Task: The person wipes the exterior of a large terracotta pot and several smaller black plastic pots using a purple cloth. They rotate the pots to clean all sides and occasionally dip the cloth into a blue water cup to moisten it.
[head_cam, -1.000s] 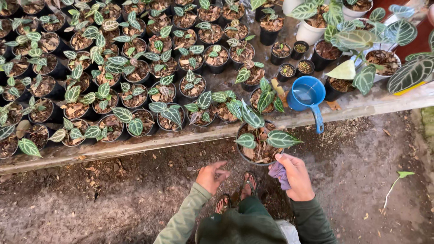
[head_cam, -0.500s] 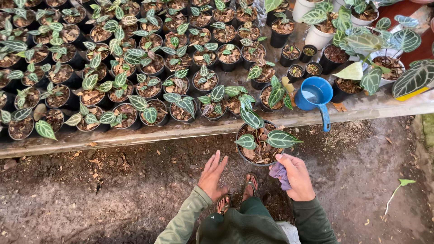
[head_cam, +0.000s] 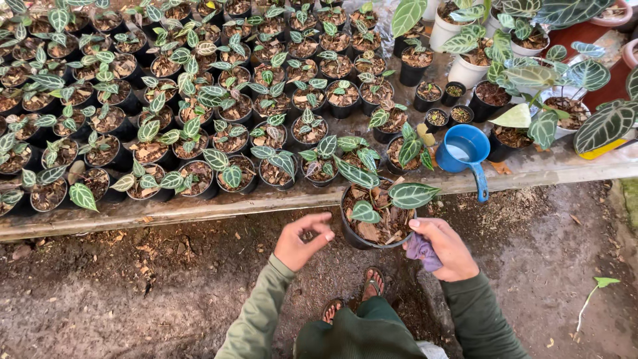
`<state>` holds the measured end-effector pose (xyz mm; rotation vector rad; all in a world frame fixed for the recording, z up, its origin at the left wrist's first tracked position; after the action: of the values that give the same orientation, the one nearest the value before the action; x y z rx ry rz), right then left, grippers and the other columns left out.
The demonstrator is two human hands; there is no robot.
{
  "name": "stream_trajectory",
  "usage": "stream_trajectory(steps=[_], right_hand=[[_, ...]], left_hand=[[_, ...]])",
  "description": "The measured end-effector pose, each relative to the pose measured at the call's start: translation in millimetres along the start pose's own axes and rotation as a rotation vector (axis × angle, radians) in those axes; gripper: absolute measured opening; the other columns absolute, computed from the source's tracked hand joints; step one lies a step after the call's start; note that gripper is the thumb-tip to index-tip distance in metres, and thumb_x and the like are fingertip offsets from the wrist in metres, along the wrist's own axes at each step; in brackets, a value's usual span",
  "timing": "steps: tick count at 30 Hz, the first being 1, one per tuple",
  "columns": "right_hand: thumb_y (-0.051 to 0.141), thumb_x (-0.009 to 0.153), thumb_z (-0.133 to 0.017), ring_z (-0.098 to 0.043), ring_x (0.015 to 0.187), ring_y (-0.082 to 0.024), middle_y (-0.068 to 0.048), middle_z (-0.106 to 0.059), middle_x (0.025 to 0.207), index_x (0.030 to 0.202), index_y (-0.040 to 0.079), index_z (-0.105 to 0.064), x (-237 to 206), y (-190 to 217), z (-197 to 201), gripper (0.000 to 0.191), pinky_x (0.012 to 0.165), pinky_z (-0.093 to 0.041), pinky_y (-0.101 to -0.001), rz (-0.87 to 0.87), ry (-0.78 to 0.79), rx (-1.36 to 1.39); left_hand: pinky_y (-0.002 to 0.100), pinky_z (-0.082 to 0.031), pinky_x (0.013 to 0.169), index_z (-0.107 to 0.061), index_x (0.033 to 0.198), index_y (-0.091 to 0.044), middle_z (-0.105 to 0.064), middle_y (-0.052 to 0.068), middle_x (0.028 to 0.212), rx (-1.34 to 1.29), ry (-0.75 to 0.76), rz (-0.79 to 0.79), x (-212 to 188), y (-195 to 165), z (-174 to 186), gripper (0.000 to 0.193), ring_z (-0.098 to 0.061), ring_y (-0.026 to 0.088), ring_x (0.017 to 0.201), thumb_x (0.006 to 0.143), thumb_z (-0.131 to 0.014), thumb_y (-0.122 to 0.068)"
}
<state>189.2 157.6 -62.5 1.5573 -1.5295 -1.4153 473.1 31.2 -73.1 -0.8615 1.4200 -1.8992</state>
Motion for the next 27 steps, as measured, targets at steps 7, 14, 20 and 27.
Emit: stream_trajectory(steps=[7, 14, 20, 27], right_hand=[[0.022, 0.092, -0.069, -0.066, 0.064, -0.021, -0.006, -0.064, 0.083, 0.104, 0.005, -0.063, 14, 11, 11, 0.022, 0.054, -0.052, -0.0359, -0.073, 0.006, 0.055], [0.016, 0.084, -0.066, -0.072, 0.088, -0.021, -0.009, -0.073, 0.098, 0.106, 0.002, -0.065, 23, 22, -19, 0.026, 0.079, -0.059, -0.0388, -0.153, 0.191, 0.302], [0.010, 0.091, -0.067, -0.070, 0.095, -0.019, -0.005, -0.071, 0.103, 0.110, 0.002, -0.065, 23, 46, -37, 0.021, 0.085, -0.059, -0.0397, -0.094, 0.211, 0.299], [0.022, 0.092, -0.067, -0.066, 0.067, -0.011, -0.004, -0.074, 0.093, 0.108, 0.005, -0.068, 29, 59, -50, 0.023, 0.053, -0.048, -0.0272, -0.049, 0.093, 0.222]], left_hand=[[0.038, -0.032, 0.129, -0.033, 0.163, -0.004, -0.040, 0.010, 0.166, -0.552, 0.592, -0.187, 38, -36, -5, 0.110, -0.039, 0.020, 0.153, 0.073, -0.096, -0.017], [0.036, -0.044, 0.112, -0.037, 0.157, 0.000, -0.054, 0.009, 0.153, -0.594, 0.789, -0.144, 65, -32, -28, 0.116, -0.053, 0.018, 0.133, 0.063, -0.102, -0.023], [0.041, -0.048, 0.115, -0.051, 0.151, 0.006, -0.063, 0.017, 0.142, -0.437, 0.821, 0.020, 62, -28, -31, 0.108, -0.059, 0.025, 0.128, 0.062, -0.103, -0.025], [0.040, -0.043, 0.117, -0.047, 0.149, -0.001, -0.055, 0.014, 0.146, -0.324, 0.485, -0.183, 70, -57, -5, 0.110, -0.052, 0.024, 0.134, 0.058, -0.101, -0.030]])
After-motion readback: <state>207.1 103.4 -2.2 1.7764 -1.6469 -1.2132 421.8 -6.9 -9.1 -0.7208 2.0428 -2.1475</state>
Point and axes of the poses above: each hand's wrist, its own x-axis towards the middle knuckle, its own z-axis out of the back of the hand, y = z × x, the point moved 6 cm from there along x, towards the middle knuckle
